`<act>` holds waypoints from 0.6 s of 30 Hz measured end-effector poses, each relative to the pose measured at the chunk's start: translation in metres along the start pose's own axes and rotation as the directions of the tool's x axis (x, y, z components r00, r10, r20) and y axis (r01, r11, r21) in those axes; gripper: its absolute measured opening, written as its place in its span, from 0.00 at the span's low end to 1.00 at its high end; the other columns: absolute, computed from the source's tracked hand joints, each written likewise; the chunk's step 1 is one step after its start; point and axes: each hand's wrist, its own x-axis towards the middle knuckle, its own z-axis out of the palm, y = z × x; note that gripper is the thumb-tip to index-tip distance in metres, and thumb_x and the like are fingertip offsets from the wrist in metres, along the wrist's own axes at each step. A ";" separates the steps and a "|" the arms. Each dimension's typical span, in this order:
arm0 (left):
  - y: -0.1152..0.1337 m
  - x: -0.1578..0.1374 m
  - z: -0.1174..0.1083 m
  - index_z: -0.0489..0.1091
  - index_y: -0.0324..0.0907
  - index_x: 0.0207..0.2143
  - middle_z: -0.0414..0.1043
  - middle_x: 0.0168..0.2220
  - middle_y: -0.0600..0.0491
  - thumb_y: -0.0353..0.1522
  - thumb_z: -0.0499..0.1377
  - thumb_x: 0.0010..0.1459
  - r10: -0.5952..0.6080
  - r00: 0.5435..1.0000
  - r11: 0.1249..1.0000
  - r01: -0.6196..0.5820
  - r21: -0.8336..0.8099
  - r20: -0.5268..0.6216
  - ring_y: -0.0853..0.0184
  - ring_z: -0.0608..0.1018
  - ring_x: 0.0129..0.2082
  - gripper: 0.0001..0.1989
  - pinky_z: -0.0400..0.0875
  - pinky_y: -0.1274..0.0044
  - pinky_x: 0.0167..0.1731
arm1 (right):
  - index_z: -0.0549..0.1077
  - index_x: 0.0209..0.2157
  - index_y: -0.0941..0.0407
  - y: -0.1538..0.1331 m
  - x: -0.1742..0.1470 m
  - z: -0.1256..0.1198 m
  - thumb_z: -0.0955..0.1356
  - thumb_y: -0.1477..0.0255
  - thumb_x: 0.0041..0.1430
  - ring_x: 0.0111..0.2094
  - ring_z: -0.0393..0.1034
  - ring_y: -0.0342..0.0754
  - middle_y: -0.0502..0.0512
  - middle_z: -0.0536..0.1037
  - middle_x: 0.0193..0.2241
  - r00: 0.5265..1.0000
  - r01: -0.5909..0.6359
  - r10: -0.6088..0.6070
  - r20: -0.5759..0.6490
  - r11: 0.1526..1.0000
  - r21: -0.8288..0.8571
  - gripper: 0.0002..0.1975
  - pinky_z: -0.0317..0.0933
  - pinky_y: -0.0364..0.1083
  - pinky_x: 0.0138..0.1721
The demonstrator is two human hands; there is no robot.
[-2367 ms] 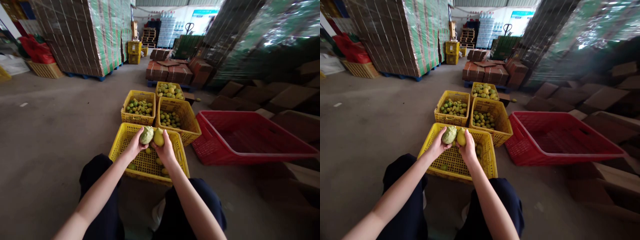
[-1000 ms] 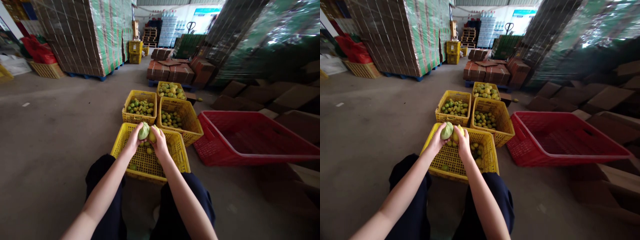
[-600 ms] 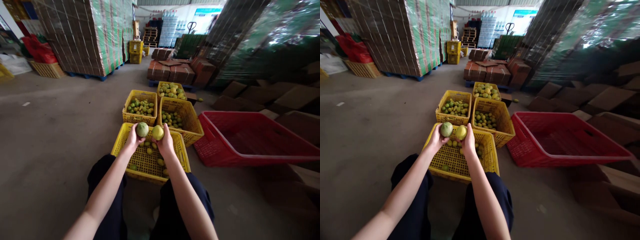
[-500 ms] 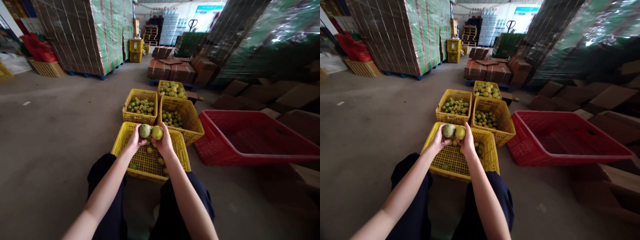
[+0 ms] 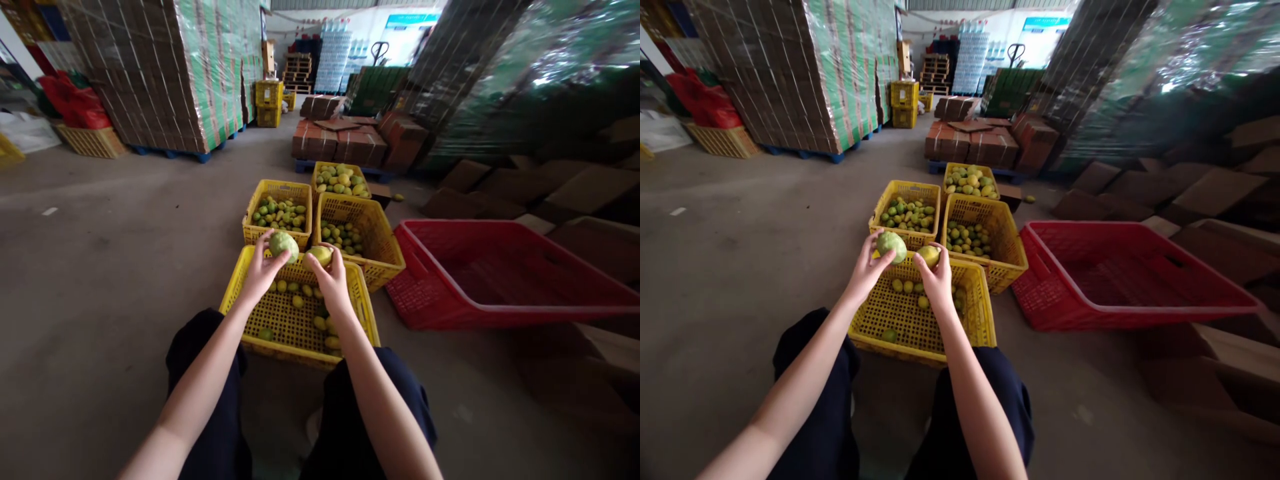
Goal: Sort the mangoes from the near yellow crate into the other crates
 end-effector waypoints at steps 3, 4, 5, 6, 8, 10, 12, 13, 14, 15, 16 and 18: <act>0.006 -0.008 -0.005 0.74 0.47 0.47 0.68 0.54 0.48 0.28 0.74 0.39 0.190 0.980 0.962 -0.198 0.190 0.060 0.62 0.75 0.48 0.29 0.75 0.77 0.43 | 0.75 0.44 0.47 -0.010 -0.004 -0.010 0.76 0.70 0.46 0.47 0.69 0.53 0.53 0.75 0.44 0.923 0.370 -0.385 0.024 0.865 -0.339 0.21 0.66 0.53 0.48; 0.007 -0.009 -0.007 0.75 0.47 0.46 0.67 0.53 0.48 0.29 0.74 0.39 0.246 0.966 0.932 -0.259 0.255 0.084 0.61 0.75 0.49 0.28 0.75 0.76 0.44 | 0.75 0.45 0.47 -0.011 -0.006 -0.012 0.75 0.70 0.48 0.50 0.68 0.54 0.54 0.75 0.47 0.890 0.437 -0.452 0.065 0.802 -0.406 0.20 0.64 0.55 0.52; 0.006 -0.010 -0.009 0.75 0.47 0.45 0.68 0.52 0.48 0.29 0.74 0.40 0.301 0.947 0.891 -0.321 0.321 0.112 0.61 0.75 0.49 0.27 0.75 0.75 0.44 | 0.75 0.46 0.47 -0.012 -0.006 -0.014 0.74 0.70 0.50 0.52 0.68 0.55 0.55 0.74 0.49 0.863 0.482 -0.495 0.100 0.749 -0.454 0.20 0.63 0.57 0.54; 0.006 -0.010 -0.011 0.75 0.47 0.45 0.68 0.51 0.48 0.30 0.74 0.40 0.357 0.923 0.838 -0.384 0.388 0.144 0.60 0.74 0.50 0.27 0.75 0.73 0.45 | 0.74 0.48 0.47 -0.011 -0.007 -0.016 0.73 0.70 0.51 0.52 0.68 0.55 0.56 0.74 0.50 0.844 0.510 -0.521 0.125 0.708 -0.489 0.20 0.63 0.58 0.55; 0.002 -0.009 -0.014 0.73 0.47 0.46 0.69 0.48 0.49 0.31 0.74 0.42 0.465 0.856 0.694 -0.511 0.508 0.227 0.60 0.74 0.50 0.27 0.75 0.70 0.47 | 0.71 0.52 0.48 -0.006 -0.008 -0.017 0.73 0.69 0.53 0.51 0.71 0.55 0.56 0.76 0.49 0.819 0.540 -0.554 0.151 0.653 -0.530 0.23 0.65 0.58 0.53; -0.002 -0.006 -0.018 0.71 0.48 0.49 0.69 0.48 0.49 0.33 0.72 0.46 0.547 0.768 0.526 -0.624 0.578 0.333 0.60 0.74 0.51 0.27 0.75 0.67 0.48 | 0.69 0.53 0.49 0.000 -0.008 -0.017 0.73 0.69 0.54 0.50 0.72 0.55 0.57 0.76 0.49 0.786 0.580 -0.589 0.186 0.600 -0.551 0.24 0.68 0.58 0.51; -0.006 -0.004 -0.020 0.69 0.50 0.52 0.68 0.49 0.49 0.35 0.70 0.51 0.584 0.700 0.409 -0.692 0.595 0.412 0.60 0.74 0.51 0.26 0.75 0.66 0.49 | 0.69 0.52 0.48 0.004 -0.007 -0.016 0.72 0.70 0.55 0.50 0.72 0.54 0.57 0.76 0.49 0.745 0.630 -0.624 0.238 0.538 -0.560 0.22 0.68 0.58 0.51; -0.007 -0.003 -0.020 0.68 0.50 0.53 0.68 0.49 0.49 0.36 0.69 0.52 0.592 0.680 0.382 -0.709 0.593 0.432 0.60 0.74 0.50 0.25 0.75 0.66 0.49 | 0.71 0.51 0.48 0.004 -0.007 -0.016 0.72 0.70 0.55 0.50 0.72 0.54 0.57 0.75 0.49 0.726 0.649 -0.639 0.255 0.512 -0.563 0.21 0.68 0.58 0.51; -0.008 -0.003 -0.020 0.69 0.51 0.53 0.68 0.49 0.49 0.37 0.68 0.53 0.594 0.675 0.380 -0.716 0.586 0.439 0.60 0.74 0.50 0.25 0.75 0.66 0.49 | 0.72 0.50 0.48 0.004 -0.006 -0.016 0.72 0.71 0.55 0.50 0.71 0.54 0.57 0.74 0.49 0.715 0.658 -0.649 0.260 0.497 -0.566 0.20 0.68 0.59 0.51; -0.008 -0.002 -0.020 0.69 0.51 0.53 0.68 0.49 0.48 0.37 0.69 0.53 0.589 0.684 0.403 -0.710 0.577 0.430 0.60 0.74 0.50 0.25 0.75 0.66 0.49 | 0.73 0.49 0.47 0.003 -0.006 -0.016 0.72 0.71 0.54 0.50 0.71 0.54 0.57 0.73 0.48 0.714 0.655 -0.653 0.252 0.496 -0.570 0.19 0.68 0.59 0.51; -0.007 -0.002 -0.020 0.70 0.51 0.53 0.68 0.49 0.48 0.38 0.69 0.51 0.574 0.709 0.452 -0.691 0.564 0.409 0.59 0.74 0.51 0.26 0.75 0.66 0.49 | 0.74 0.48 0.47 0.002 -0.005 -0.015 0.73 0.71 0.53 0.49 0.71 0.54 0.56 0.73 0.47 0.725 0.643 -0.646 0.237 0.513 -0.568 0.19 0.68 0.59 0.51; -0.006 -0.002 -0.019 0.71 0.50 0.52 0.68 0.51 0.48 0.39 0.71 0.48 0.498 0.795 0.619 -0.605 0.501 0.345 0.58 0.74 0.52 0.27 0.75 0.68 0.47 | 0.74 0.48 0.47 -0.001 -0.005 -0.014 0.74 0.69 0.51 0.49 0.70 0.54 0.56 0.73 0.46 0.782 0.597 -0.586 0.212 0.609 -0.521 0.21 0.69 0.58 0.49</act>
